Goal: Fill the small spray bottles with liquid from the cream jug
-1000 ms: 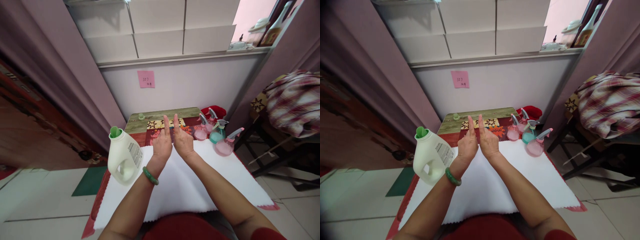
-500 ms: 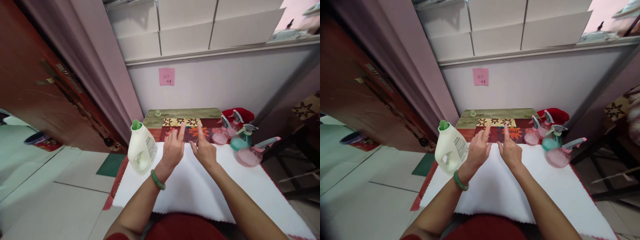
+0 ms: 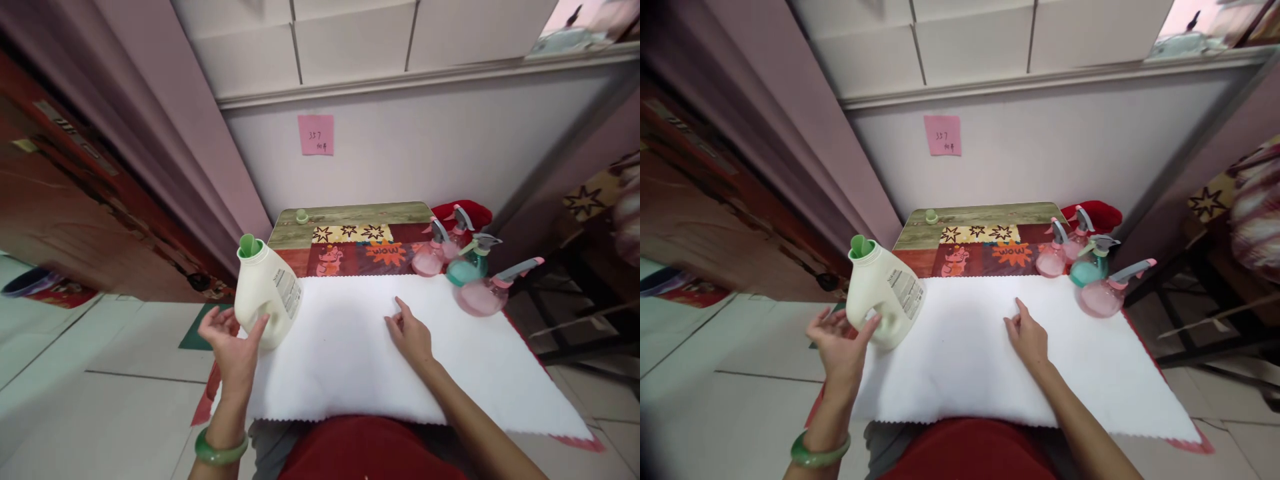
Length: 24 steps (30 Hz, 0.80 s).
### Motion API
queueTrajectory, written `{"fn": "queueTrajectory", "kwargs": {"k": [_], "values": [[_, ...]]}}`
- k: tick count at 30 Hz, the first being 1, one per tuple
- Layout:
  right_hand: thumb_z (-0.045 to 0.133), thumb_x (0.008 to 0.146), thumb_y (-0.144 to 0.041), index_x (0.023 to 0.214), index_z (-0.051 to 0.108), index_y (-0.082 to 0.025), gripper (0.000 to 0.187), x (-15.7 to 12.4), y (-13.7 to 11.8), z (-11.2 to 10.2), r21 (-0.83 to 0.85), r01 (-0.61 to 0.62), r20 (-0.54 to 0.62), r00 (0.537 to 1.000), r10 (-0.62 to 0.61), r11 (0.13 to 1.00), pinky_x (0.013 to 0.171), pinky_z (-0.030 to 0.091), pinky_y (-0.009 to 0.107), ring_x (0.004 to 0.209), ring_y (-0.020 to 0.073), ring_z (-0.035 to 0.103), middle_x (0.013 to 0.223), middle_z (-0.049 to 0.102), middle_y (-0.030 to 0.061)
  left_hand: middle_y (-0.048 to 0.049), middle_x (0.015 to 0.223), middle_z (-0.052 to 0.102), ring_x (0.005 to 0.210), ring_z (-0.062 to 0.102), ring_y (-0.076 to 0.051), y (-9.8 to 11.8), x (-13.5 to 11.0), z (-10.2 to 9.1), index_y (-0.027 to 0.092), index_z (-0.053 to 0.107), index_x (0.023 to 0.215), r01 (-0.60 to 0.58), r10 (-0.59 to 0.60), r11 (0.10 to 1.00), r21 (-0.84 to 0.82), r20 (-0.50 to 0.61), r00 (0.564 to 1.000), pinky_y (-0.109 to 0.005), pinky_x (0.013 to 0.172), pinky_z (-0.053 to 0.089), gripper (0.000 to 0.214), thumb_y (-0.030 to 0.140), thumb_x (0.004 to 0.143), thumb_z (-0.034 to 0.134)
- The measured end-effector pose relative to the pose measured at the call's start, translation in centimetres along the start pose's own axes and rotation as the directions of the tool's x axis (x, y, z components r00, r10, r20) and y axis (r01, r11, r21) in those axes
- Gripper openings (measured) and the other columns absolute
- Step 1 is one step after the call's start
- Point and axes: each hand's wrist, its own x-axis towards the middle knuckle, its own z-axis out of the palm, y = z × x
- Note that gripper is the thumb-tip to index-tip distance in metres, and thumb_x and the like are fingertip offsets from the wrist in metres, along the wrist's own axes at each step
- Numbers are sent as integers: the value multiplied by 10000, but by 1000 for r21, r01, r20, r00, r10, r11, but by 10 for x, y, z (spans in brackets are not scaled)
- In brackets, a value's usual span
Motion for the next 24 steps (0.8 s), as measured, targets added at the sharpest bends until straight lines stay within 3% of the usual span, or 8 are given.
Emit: {"fn": "queueTrajectory", "kwargs": {"k": [3,6,11,13,15,19,24], "values": [[498,928,-447,1472,472,-196,600,-1,0,0,0,24,-8,1000,-24,1000,667,472,314,698,197,685,846,733,-14,-72,1016,700,860,663,-198,-2,-2,11,147,628,1165,296,-283,950,-96,129,950,-418,896,531,680,412,598,893],[499,927,-434,1452,491,-196,576,-2,0,0,15,33,-12,999,-33,999,670,478,314,680,192,678,841,731,-13,-69,987,741,814,667,-181,10,-3,20,142,713,1064,399,-370,899,-182,172,913,-354,824,532,530,399,630,878],[495,930,-429,1422,517,-198,544,-1,1,1,19,60,-29,998,-59,998,669,484,313,685,191,676,840,728,-8,-85,1019,760,876,687,-201,50,-6,42,141,725,1064,272,-220,929,-252,217,951,-339,832,534,511,402,651,876],[497,930,-425,1402,535,-210,520,-1,1,2,15,69,-41,997,-69,997,665,483,308,673,185,671,832,726,-10,-95,1049,757,904,691,-215,64,-13,58,144,708,1097,239,-150,927,-289,297,943,-342,828,537,518,417,681,855],[501,929,-424,1381,552,-223,497,-2,2,3,11,80,-53,995,-80,997,659,482,303,654,178,664,828,724,-14,-106,1083,747,939,694,-228,74,-24,76,148,674,1147,250,-103,911,-328,406,908,-349,837,536,512,428,740,807],[501,935,-426,1363,561,-229,475,-4,5,5,7,99,-60,993,-99,995,660,488,301,674,179,675,844,725,-15,-88,1086,717,955,674,-227,80,-52,109,183,604,1148,229,-56,921,-315,475,878,-346,832,520,398,413,836,696],[495,942,-417,1346,568,-231,450,-5,4,5,13,98,-36,995,-98,995,673,491,304,678,175,677,834,719,-21,-40,913,638,841,601,-211,81,-88,126,209,563,1027,138,-5,950,-279,428,904,-350,804,482,243,361,866,665]]}}
